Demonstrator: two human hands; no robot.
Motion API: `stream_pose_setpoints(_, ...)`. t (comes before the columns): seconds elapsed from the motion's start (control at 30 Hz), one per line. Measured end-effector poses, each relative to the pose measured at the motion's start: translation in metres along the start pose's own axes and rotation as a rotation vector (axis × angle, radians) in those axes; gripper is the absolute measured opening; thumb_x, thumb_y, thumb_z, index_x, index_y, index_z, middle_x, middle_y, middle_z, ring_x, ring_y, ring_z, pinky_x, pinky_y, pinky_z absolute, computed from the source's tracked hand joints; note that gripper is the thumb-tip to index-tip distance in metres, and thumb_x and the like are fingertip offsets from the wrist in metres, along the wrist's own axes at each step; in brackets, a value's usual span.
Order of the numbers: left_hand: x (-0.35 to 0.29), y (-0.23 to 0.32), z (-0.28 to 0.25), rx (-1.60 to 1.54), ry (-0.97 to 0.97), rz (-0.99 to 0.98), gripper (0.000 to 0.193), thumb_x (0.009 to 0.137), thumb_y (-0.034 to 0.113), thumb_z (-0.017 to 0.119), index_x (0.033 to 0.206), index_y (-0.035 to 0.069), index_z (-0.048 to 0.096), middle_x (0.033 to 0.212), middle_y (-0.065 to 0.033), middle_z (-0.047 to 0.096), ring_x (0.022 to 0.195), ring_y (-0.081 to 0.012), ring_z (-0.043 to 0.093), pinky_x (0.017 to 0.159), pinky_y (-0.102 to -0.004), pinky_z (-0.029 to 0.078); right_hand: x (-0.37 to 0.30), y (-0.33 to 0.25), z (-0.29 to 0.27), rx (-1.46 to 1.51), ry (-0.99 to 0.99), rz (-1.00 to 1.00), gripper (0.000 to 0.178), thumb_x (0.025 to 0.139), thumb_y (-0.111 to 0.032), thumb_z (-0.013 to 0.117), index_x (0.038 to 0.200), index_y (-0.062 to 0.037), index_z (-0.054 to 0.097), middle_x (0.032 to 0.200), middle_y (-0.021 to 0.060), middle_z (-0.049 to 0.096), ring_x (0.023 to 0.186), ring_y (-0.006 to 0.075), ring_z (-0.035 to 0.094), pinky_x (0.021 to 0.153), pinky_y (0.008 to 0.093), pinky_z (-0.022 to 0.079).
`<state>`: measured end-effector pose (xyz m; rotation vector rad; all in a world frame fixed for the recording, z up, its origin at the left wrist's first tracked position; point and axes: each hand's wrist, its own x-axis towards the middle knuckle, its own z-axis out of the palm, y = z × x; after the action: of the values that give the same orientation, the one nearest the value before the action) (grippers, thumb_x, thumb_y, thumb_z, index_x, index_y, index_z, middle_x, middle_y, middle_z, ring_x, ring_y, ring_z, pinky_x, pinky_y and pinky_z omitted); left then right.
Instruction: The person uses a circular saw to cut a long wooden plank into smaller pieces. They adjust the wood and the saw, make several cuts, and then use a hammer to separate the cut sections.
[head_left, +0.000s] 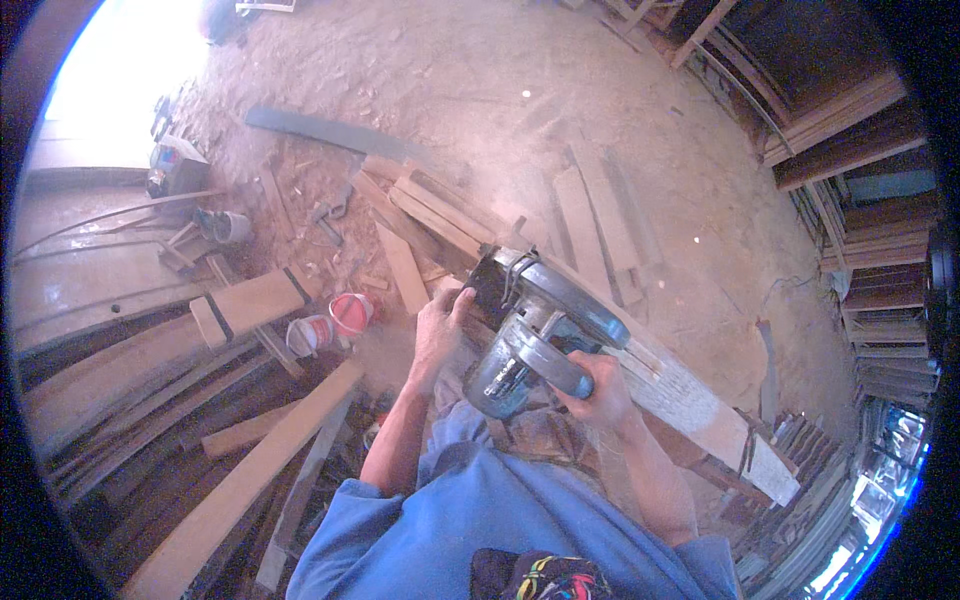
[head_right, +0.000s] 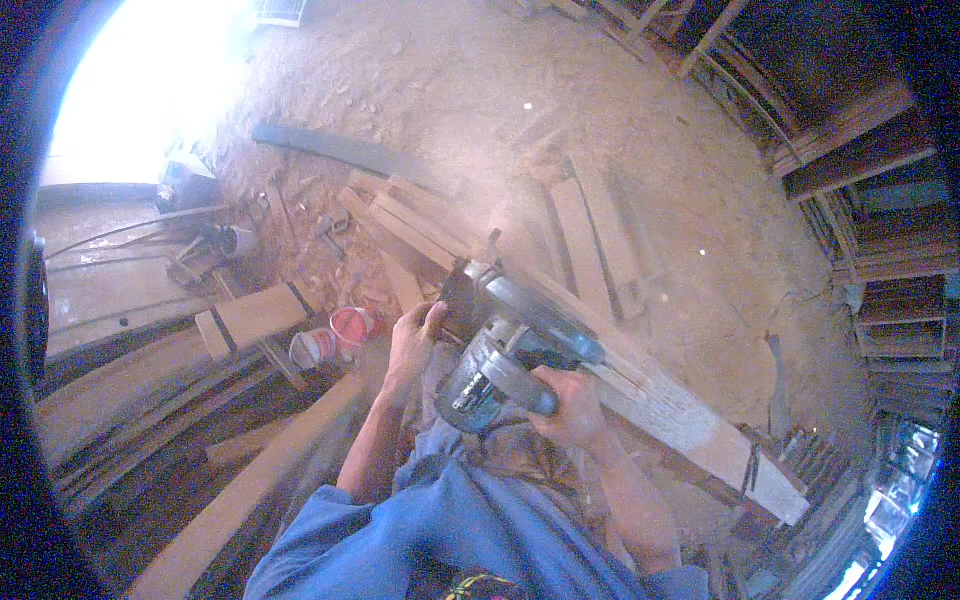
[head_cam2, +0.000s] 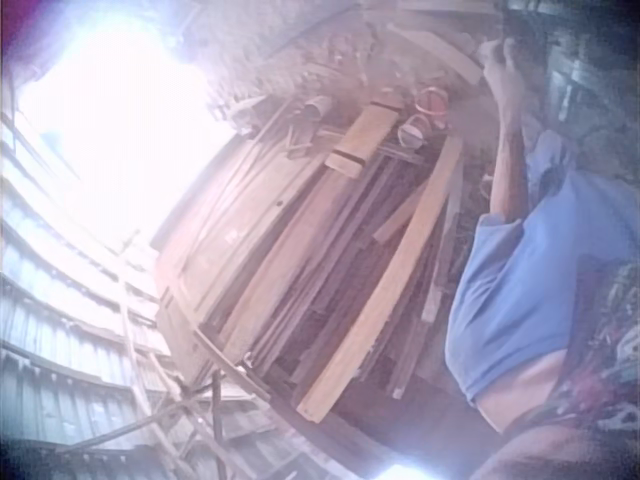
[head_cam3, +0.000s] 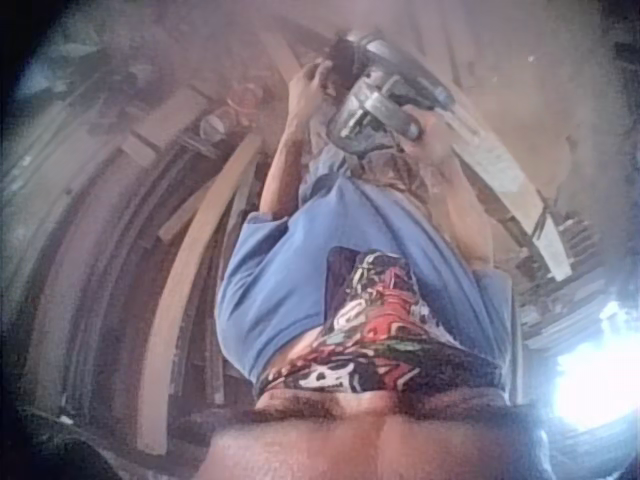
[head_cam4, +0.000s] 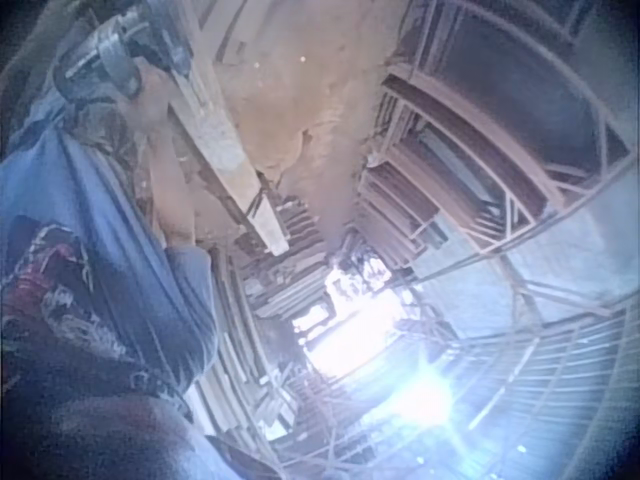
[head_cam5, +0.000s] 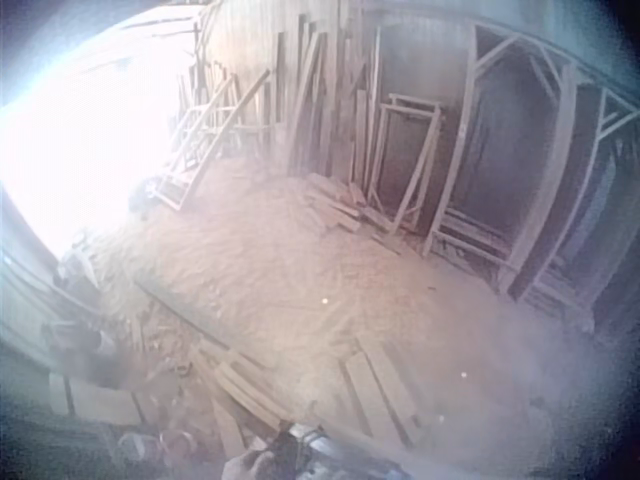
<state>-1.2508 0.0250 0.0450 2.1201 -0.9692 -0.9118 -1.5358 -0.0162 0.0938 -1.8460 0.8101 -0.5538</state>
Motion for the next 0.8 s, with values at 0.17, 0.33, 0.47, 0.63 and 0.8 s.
stream_pose_setpoints(0.17,-0.002,0.019,-0.007,-0.014,-0.066,-0.102,0.051,0.100,0.045,0.058,0.110,-0.003,0.072,0.093,-0.0166,0.074,0.088,-0.0239,0.068,0.081,-0.0373,0.052,-0.001,0.006,0.005,-0.031,0.055,-0.027,0.026,0.071,-0.008,0.079,0.093,-0.0013,0.068,0.079,0.0160,0.068,0.072,0.0344,0.070,0.063,0.0390,0.053)
stream_pose_setpoints(0.33,-0.005,0.017,0.001,-0.086,0.006,-0.021,0.052,0.098,0.047,0.061,0.114,-0.001,0.072,0.078,-0.0120,0.070,0.069,-0.0171,0.062,0.070,-0.0348,0.050,0.001,0.005,0.003,0.005,0.043,-0.044,0.024,0.070,-0.008,0.078,0.091,-0.0019,0.068,0.077,0.0163,0.067,0.070,0.0341,0.069,0.061,0.0391,0.052)
stream_pose_setpoints(0.47,0.001,-0.011,0.009,-0.138,0.007,-0.045,0.052,0.098,0.047,0.061,0.112,-0.002,0.072,0.075,-0.0117,0.069,0.069,-0.0167,0.063,0.070,-0.0346,0.050,0.001,0.002,0.002,-0.001,0.038,-0.033,0.023,0.070,-0.008,0.078,0.089,-0.0024,0.068,0.076,0.0163,0.066,0.069,0.0329,0.069,0.060,0.0388,0.051)
stream_pose_setpoints(0.63,0.001,-0.001,0.005,-0.053,0.004,-0.007,0.053,0.098,0.048,0.060,0.109,-0.002,0.073,0.076,-0.0131,0.069,0.070,-0.0187,0.064,0.071,-0.0353,0.051,0.002,-0.004,-0.001,0.009,0.034,-0.017,0.021,0.071,-0.008,0.078,0.089,-0.0034,0.068,0.074,0.0156,0.067,0.067,0.0318,0.069,0.061,0.0379,0.052)
stream_pose_setpoints(0.8,0.001,0.000,0.005,-0.039,-0.008,-0.016,0.055,0.098,0.050,0.059,0.109,-0.002,0.073,0.079,-0.0148,0.071,0.073,-0.0208,0.066,0.072,-0.0365,0.051,0.000,0.000,0.002,0.028,0.021,0.020,0.022,0.071,-0.008,0.078,0.090,-0.0035,0.068,0.076,0.0149,0.069,0.069,0.0318,0.070,0.063,0.0375,0.053)
